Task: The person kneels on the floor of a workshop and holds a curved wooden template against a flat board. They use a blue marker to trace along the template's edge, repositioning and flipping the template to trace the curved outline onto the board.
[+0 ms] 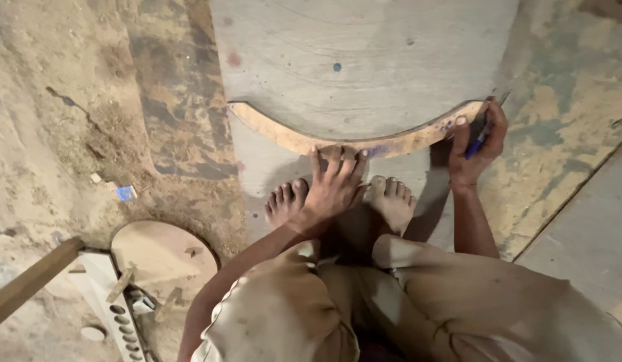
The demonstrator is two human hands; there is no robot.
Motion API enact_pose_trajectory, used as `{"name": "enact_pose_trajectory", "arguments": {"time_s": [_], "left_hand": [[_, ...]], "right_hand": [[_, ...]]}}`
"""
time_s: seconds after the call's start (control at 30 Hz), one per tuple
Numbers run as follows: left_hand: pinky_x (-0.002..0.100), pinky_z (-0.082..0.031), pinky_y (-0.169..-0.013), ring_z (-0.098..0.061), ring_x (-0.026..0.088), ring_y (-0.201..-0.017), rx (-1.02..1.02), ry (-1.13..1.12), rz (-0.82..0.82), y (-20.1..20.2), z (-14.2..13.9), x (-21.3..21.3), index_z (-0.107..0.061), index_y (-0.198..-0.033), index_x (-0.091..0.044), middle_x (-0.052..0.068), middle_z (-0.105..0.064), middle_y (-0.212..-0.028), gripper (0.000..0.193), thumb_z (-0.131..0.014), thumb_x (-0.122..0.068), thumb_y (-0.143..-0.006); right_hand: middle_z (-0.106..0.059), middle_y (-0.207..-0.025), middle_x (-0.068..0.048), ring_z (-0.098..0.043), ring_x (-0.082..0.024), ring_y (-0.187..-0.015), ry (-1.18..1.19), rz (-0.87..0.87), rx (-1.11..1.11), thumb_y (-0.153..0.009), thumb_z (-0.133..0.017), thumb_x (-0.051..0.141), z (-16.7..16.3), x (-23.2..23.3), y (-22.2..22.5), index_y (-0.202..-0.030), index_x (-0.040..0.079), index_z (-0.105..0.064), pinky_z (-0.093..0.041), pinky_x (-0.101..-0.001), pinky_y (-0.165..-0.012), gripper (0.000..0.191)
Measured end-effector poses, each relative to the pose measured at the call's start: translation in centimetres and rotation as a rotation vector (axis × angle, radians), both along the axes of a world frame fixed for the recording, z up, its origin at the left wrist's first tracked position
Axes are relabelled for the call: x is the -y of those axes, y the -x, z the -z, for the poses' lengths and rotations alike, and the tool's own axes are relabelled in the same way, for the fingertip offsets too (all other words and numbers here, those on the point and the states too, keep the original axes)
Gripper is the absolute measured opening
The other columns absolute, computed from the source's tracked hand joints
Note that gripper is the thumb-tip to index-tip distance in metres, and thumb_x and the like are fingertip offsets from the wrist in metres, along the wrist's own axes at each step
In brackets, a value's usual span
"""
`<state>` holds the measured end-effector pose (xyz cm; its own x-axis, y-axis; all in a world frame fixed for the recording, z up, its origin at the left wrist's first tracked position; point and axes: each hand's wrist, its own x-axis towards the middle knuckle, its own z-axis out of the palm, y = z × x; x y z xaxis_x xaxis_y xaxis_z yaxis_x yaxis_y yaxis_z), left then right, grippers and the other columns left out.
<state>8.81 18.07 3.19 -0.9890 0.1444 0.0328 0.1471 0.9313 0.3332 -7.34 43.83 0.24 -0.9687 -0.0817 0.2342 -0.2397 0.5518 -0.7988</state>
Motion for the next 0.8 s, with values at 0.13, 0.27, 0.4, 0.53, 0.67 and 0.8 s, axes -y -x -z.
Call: {"name": "enact_pose_trajectory", "arguments": {"time_s": [0.13, 0.27, 0.4, 0.53, 0.67, 0.8], "left_hand": [[0.084, -0.026, -0.109, -0.038, 0.043, -0.139, 0.083, 0.053, 0.035, 0.0, -0.2, 0.2, -0.044, -0.155, -0.003, 0.022, -0.043, -0.147, 0.078, -0.06, -0.052, -0.096], [0.087, -0.023, -0.105, -0.039, 0.045, -0.138, 0.133, 0.019, 0.037, 0.0, 0.4, 0.2, -0.047, -0.151, -0.002, 0.021, -0.044, -0.145, 0.077, -0.06, -0.047, -0.091], [0.091, -0.021, -0.106, -0.042, 0.041, -0.135, 0.116, -0.019, 0.024, 0.0, 1.4, 0.4, -0.053, -0.148, -0.002, 0.018, -0.045, -0.145, 0.068, -0.057, -0.041, -0.092], [0.09, -0.023, -0.105, -0.043, 0.042, -0.135, 0.144, -0.002, 0.041, -0.4, 2.0, 0.7, -0.057, -0.143, -0.006, 0.017, -0.045, -0.144, 0.062, -0.055, -0.04, -0.091], [0.09, -0.026, -0.104, -0.043, 0.04, -0.135, 0.114, -0.003, 0.023, -0.3, 2.1, 0.8, -0.061, -0.141, -0.008, 0.017, -0.045, -0.145, 0.059, -0.055, -0.04, -0.091], [0.091, -0.026, -0.101, -0.042, 0.04, -0.136, 0.103, -0.013, 0.03, 0.0, 2.2, 1.0, -0.068, -0.129, -0.011, 0.014, -0.048, -0.143, 0.049, -0.056, -0.039, -0.09]], "right_hand": [[-0.055, -0.147, -0.019, -0.057, -0.031, -0.134, -0.11, -0.046, -0.126, -0.118, -0.067, 0.021, -2.0, 1.4, 0.0, -0.149, -0.002, -0.049, -0.048, -0.0384, -0.113, 0.043], [-0.069, -0.124, -0.02, -0.066, -0.028, -0.107, -0.098, -0.084, -0.161, -0.11, -0.055, 0.016, -5.1, 5.9, 0.4, -0.14, -0.001, -0.061, -0.053, -0.035, -0.089, 0.035], [-0.072, -0.114, -0.013, -0.071, -0.02, -0.107, 0.428, -0.5, 0.55, -0.113, -0.058, 0.015, -7.2, 14.2, 1.5, -0.138, -0.004, -0.055, -0.059, -0.0359, -0.099, 0.031], [-0.075, -0.105, -0.011, -0.075, -0.015, -0.095, 0.264, -0.936, 0.707, -0.101, -0.069, 0.011, -5.9, 25.5, 4.7, -0.111, -0.003, -0.071, -0.061, -0.0284, -0.081, 0.018], [-0.076, -0.09, -0.008, -0.068, -0.014, -0.07, 0.099, -1.121, 0.432, -0.095, -0.075, 0.009, -3.8, 34.5, 5.3, -0.104, -0.001, -0.076, -0.051, -0.0278, -0.058, 0.013], [-0.075, -0.087, -0.008, -0.07, -0.013, -0.072, 0.075, -1.179, 0.308, -0.098, -0.075, 0.01, -2.4, 37.9, 4.9, -0.103, 0.001, -0.075, -0.052, -0.0272, -0.061, 0.01]]}}
